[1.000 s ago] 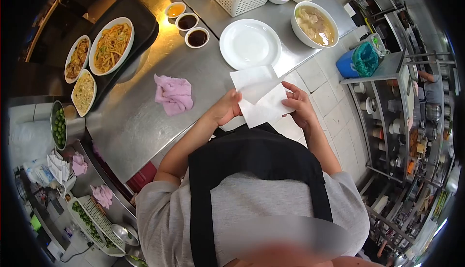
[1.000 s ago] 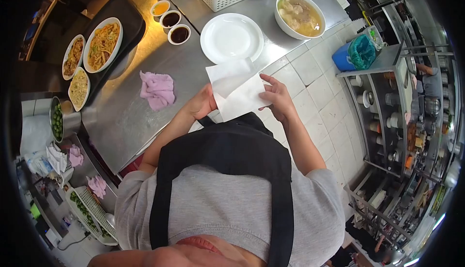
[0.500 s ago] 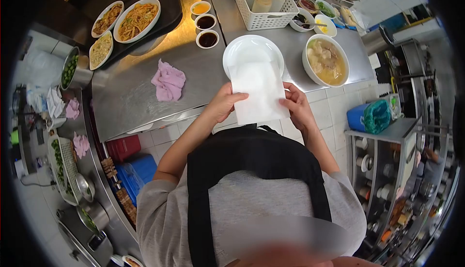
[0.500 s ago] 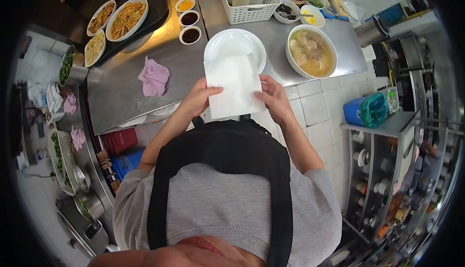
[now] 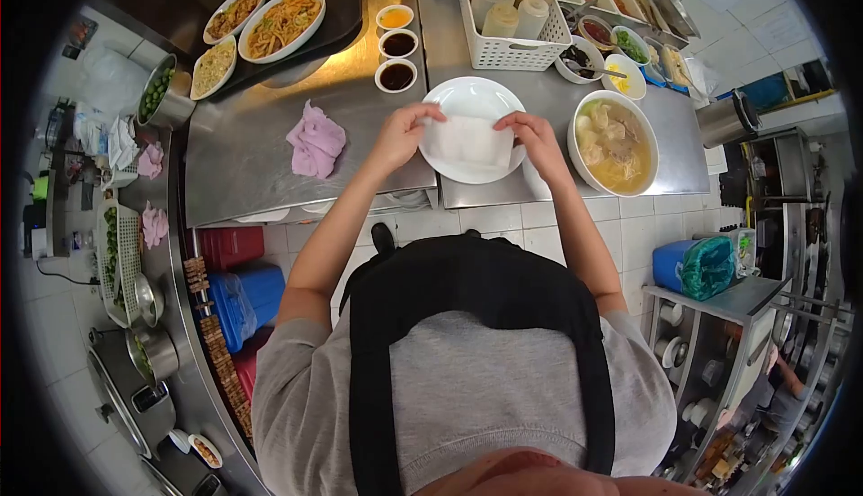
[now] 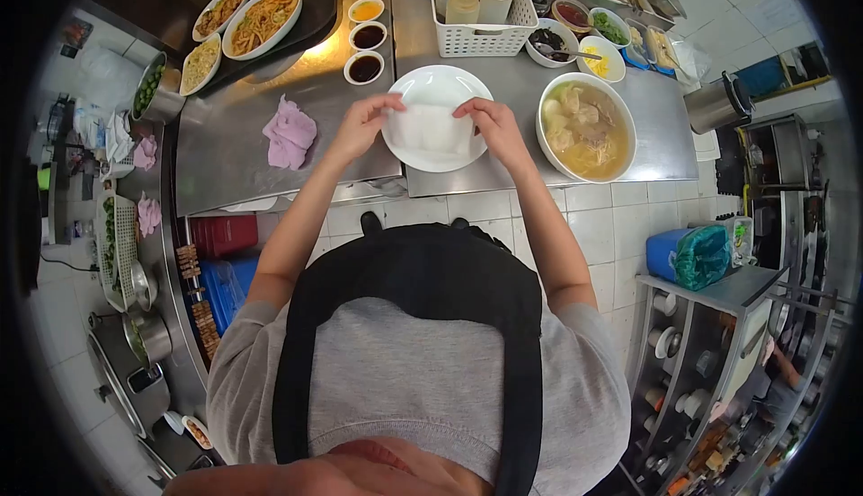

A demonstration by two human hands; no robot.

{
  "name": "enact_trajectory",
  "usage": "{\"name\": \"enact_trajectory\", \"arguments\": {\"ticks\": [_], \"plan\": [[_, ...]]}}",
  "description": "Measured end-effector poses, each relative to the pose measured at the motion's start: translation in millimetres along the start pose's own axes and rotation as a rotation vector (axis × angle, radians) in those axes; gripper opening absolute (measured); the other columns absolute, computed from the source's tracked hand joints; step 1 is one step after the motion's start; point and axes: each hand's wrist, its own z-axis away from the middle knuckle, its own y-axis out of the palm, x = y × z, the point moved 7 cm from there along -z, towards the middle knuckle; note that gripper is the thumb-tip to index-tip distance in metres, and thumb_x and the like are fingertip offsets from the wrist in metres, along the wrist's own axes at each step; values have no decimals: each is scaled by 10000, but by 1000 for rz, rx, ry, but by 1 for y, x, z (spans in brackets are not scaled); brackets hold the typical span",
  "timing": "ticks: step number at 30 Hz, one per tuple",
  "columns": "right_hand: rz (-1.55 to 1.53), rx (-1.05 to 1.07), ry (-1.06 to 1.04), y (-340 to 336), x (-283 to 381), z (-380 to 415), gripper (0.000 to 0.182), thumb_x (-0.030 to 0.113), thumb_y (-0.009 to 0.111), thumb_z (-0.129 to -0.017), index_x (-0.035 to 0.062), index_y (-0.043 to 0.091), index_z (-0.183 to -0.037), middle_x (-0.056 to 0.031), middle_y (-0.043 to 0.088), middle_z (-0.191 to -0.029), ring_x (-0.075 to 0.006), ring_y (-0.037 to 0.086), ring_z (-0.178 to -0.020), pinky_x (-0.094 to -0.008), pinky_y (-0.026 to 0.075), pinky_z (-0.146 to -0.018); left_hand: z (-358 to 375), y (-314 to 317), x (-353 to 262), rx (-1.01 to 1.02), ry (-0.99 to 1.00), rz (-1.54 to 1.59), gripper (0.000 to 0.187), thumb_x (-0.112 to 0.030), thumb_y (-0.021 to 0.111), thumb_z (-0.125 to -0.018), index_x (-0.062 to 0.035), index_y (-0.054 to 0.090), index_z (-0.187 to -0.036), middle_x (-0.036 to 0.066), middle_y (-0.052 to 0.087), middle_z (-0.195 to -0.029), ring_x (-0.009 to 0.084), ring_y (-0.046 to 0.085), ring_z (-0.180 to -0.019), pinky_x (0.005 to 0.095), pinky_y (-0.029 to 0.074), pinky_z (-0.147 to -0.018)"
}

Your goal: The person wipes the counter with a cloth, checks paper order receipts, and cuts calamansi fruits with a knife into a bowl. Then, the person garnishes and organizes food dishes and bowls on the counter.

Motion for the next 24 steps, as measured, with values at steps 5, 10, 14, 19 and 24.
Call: {"name": "enact_trajectory", "arguments": {"ticks": [5,10,14,19,24], "plan": [[549,-37,-128,5,-1,-13,199,27,467,-704,24,602,-850,-153,602,-852,-332,548,-834,-401,435,-737,-7,48,-24,203,337,-424,358,37,473,-711,-64,566,-1041,102,503,-1169,291,462,-1034,364,367,-905],[546,-163,-353,-22,82,54,283,-58,456,-701,23,563,-950,-123,550,-1049,-278,527,-930,-329,422,-799,-4,79,-25,338,358,-681,376,-68,554,-744,-97,537,-1118,99,467,-1192,274,434,-1066,374,362,-917],[336,-729,-244,-156,69,146,374,-130,368,-674,5,558,-966,-63,573,-994,-123,544,-785,-224,452,-655,-31,88,-46,289,339,-524,449,-75,612,-715,-89,510,-1152,104,473,-1179,261,444,-1074,365,385,-905],[61,-383,168,-198,-18,139,966,-102,623,-601,107,88,-1378,-113,278,-1341,-254,389,-1151,-351,420,-894,-82,166,-31,430,21,61,726,-87,713,-638,-86,354,-1269,96,448,-1206,229,493,-1043,338,456,-842],[-93,-262,48,-202,-30,123,1128,23,789,-467,88,113,-1368,-91,292,-1337,-234,301,-1233,-364,339,-977,-98,203,-35,605,-55,219,1047,-51,796,-503,-83,165,-1338,134,370,-1253,230,511,-1020,344,478,-816]]}}
